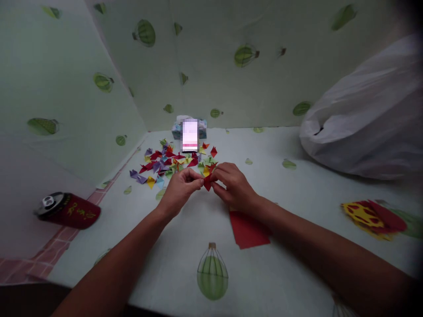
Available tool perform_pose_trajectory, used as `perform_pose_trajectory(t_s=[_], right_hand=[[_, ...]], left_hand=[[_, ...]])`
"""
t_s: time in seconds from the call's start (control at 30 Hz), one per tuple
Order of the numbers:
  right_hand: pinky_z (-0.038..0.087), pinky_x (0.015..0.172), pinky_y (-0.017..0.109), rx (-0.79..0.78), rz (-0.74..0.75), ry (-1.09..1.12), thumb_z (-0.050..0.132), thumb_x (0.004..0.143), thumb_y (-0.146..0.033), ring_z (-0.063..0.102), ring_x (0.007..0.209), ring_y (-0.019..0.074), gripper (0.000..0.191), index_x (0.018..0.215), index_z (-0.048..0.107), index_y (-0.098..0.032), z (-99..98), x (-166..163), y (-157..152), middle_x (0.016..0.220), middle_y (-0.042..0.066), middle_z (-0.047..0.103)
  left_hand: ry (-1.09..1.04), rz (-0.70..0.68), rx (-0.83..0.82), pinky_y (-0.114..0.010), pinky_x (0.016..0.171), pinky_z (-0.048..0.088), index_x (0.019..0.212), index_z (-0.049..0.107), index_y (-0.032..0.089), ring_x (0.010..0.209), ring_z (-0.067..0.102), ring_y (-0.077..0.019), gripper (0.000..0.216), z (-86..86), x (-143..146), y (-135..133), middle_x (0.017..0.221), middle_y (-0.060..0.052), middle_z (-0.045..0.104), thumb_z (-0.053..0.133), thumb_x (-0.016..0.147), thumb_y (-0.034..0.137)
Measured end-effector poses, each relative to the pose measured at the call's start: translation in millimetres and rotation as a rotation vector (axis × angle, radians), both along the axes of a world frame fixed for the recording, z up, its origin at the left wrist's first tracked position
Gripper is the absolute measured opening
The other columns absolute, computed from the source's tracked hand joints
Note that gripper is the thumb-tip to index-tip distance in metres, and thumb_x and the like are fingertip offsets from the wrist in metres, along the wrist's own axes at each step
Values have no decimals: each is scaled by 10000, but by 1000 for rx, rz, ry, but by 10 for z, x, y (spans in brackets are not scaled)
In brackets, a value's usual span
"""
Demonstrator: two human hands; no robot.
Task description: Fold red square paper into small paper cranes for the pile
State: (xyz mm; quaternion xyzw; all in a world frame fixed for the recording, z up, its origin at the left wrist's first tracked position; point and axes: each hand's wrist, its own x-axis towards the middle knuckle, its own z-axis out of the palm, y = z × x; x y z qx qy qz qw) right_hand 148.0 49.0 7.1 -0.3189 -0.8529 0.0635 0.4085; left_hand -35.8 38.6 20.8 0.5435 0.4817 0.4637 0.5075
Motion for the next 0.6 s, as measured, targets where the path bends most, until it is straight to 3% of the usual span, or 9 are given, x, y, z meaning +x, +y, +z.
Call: perform_pose_trajectory(t_s=[0.17,0.37,0.6], right_hand=[[403,773,342,0,-4,-4,548,817,-90,545,776,213,120,767,557,-199,0,6,5,754,48,587],[399,771,338,-53,-1,36,555,823,-94,557,782,207,124,766,554,-204,-4,22,25,765,39,600],[393,755,332,-51,6,32,555,832,-104,549,771,204,119,765,548,-203,3,26,32,757,36,598]], left_hand=[[84,-10,190,-229,627,463,767,610,175,654,574,-99,104,-4,9,4,721,23,616,704,726,191],[348,-55,478,-268,729,530,875,667,189,748,650,-137,84,0,-4,-9,840,-25,700,628,816,143],[446,-18,562,-283,751,544,896,684,189,775,668,-149,81,-14,-32,-8,882,-39,726,646,835,152]])
